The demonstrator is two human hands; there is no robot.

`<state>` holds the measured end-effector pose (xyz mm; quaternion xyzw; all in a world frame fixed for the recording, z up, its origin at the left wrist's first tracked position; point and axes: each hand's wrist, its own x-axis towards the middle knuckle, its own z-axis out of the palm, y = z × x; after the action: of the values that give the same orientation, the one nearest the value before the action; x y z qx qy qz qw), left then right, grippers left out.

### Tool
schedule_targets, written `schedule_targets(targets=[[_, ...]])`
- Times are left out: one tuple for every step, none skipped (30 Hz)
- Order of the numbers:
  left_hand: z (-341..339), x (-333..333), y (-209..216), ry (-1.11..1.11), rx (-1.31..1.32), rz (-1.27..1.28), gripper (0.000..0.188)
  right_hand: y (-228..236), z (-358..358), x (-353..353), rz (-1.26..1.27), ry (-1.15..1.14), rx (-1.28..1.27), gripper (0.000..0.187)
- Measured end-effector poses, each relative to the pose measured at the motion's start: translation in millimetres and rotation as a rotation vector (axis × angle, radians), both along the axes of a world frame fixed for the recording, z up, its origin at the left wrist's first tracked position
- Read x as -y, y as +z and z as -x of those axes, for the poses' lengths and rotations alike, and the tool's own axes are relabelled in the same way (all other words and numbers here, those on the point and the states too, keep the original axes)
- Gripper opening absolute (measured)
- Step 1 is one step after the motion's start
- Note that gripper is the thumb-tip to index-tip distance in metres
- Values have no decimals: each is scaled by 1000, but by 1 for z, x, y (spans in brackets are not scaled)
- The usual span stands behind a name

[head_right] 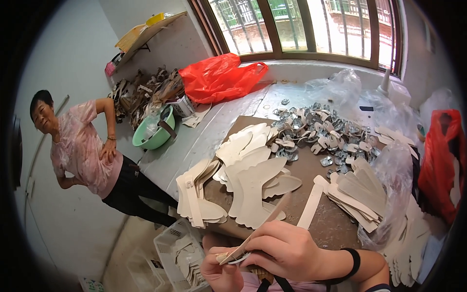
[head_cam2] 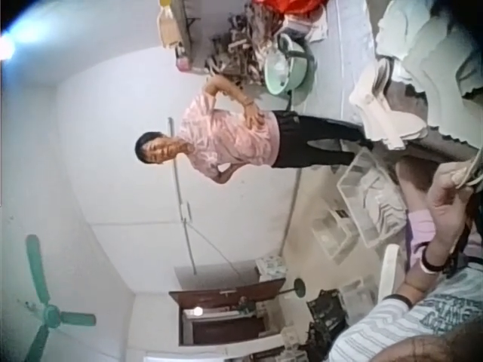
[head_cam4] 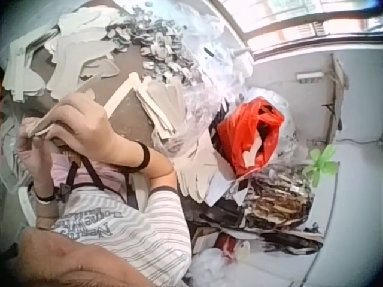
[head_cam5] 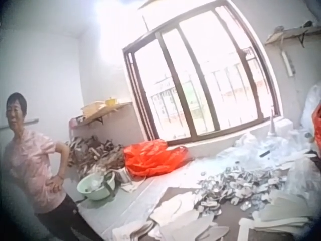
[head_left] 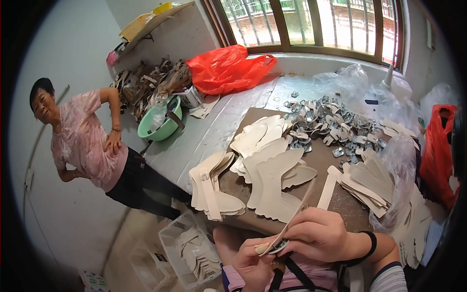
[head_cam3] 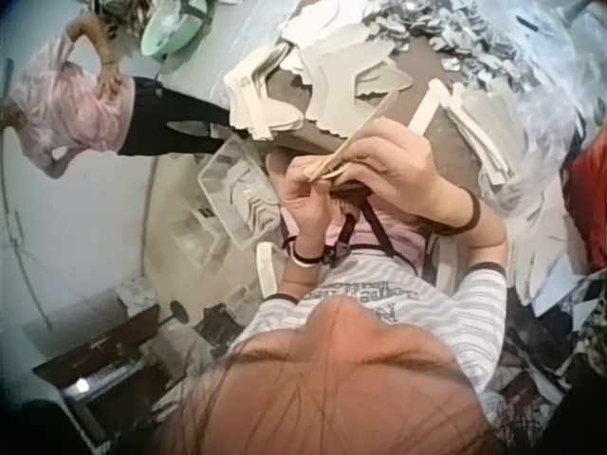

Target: Applying small padding or adhesive pieces to pre-cut shoe pattern components.

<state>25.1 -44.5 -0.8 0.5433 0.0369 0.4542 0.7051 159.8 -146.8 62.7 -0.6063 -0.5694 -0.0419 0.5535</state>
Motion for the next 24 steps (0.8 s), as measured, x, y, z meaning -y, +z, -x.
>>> schedule_targets(targets=[[2,0,-3,61,-38,-64,10,0,1,0,0,0,-2,19],[2,0,-2,62,-38,-63,10,0,4,1,14,-5,17,19],[3,0,-1,85,-70,-88,10,0,5,2,28,-11,35,19],[4,0,-1,108,-103,-113,11,0,5,3,29,-11,35,19],[3,0,-2,103,-104,-111,11,-2,3,2,16,-16,48,19],[3,0,-3,98,-119,-130,11,-3,2,3,3,-22,61,18],[2,0,-4,93,-133,-148,11,-4,0,4,6,-26,61,18],[2,0,-3,94,-134,-148,11,-5,-1,5,3,-24,86,18],[2,1,0,84,-155,-156,11,-6,-2,6,1,-21,111,19],[1,1,2,74,-175,-165,11,-6,-2,7,1,-19,111,19],[0,1,3,71,-173,-163,11,-5,-3,7,-3,-30,110,19],[-1,0,4,62,-197,-173,11,-5,-4,8,-6,-40,110,19],[-3,-1,5,53,-219,-183,11,-4,-6,9,-4,-42,114,19],[-6,-3,4,50,-216,-180,11,-5,-9,8,3,-38,110,19],[-8,-5,3,25,-210,-177,11,-5,-11,6,10,-33,107,19],[-11,-8,1,1,-202,-173,11,-5,-14,4,12,-35,113,19],[-10,-9,2,8,-204,-165,11,-6,-13,1,-2,-47,97,18],[-11,-12,3,-42,-151,-128,10,-7,-10,-3,-18,-56,82,17],[-8,-15,5,-85,-97,-93,9,-6,-7,-7,-14,-38,83,17],[5,-16,7,-31,-102,-98,9,-3,1,-13,15,-3,58,17],[16,-16,5,-40,-107,-88,12,-2,5,-21,38,51,41,17],[27,-17,5,-34,-114,-80,15,-1,12,-26,48,76,32,16],[32,-15,8,9,-133,-191,18,-3,16,-24,47,125,31,14],[32,-7,14,40,-152,-303,22,-14,13,-7,79,102,52,18]])
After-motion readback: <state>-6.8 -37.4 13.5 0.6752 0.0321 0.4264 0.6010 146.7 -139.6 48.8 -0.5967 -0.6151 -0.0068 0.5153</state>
